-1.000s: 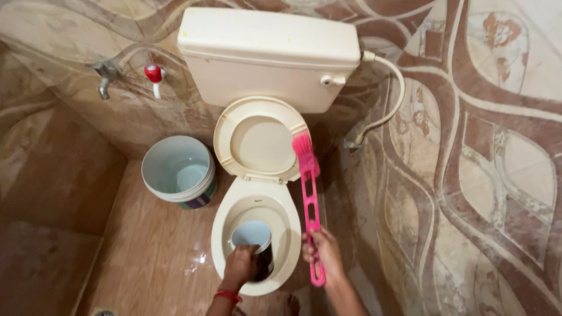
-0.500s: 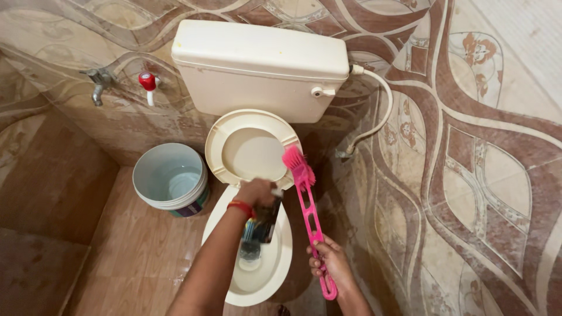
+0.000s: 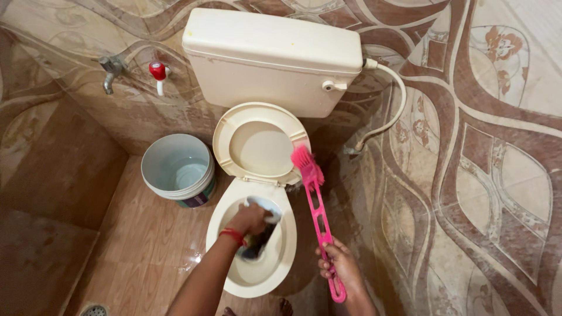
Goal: The person cleans the interior of a toilet bowl using a pink long-handled brush and rinses it with water poured from a blue mug.
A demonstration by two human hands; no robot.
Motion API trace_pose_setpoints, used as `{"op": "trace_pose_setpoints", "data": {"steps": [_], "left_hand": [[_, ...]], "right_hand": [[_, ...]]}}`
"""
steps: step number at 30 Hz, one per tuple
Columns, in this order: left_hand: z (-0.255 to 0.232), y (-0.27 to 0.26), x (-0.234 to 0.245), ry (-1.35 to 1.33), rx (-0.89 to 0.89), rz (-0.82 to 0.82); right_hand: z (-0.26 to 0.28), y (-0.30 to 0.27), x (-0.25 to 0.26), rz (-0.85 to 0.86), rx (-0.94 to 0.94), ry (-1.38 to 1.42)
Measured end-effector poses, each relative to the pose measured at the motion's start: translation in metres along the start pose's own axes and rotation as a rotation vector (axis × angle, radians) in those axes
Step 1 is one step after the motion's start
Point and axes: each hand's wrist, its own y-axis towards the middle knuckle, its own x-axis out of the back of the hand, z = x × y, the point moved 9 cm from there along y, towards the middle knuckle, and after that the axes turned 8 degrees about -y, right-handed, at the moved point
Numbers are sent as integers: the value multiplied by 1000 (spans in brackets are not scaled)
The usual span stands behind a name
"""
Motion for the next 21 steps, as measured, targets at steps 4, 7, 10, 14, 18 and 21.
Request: {"op": "trace_pose_setpoints", "data": {"steps": [4,7,10,14,18,21], "left_hand": [[5,-3,-33,-196,91,196],[6,4,-33,-318,178,201],[-10,17,-8,-421,140,117],[-29,9,32,-214,43,-186],[-9,-22,17,-117,102,-348],[20,-52,-6,-270,125,-570]], "right_hand": [[-8,6,6,-15,-5,-12],[-13,8,9,-41,-40,-3],[-20,11,15,-59,-68,-26],[-38,27,20,-74,-106,-68],[-66,52,21,-55,-201,-361],[-85,79,14,-27,-176,-609]]}}
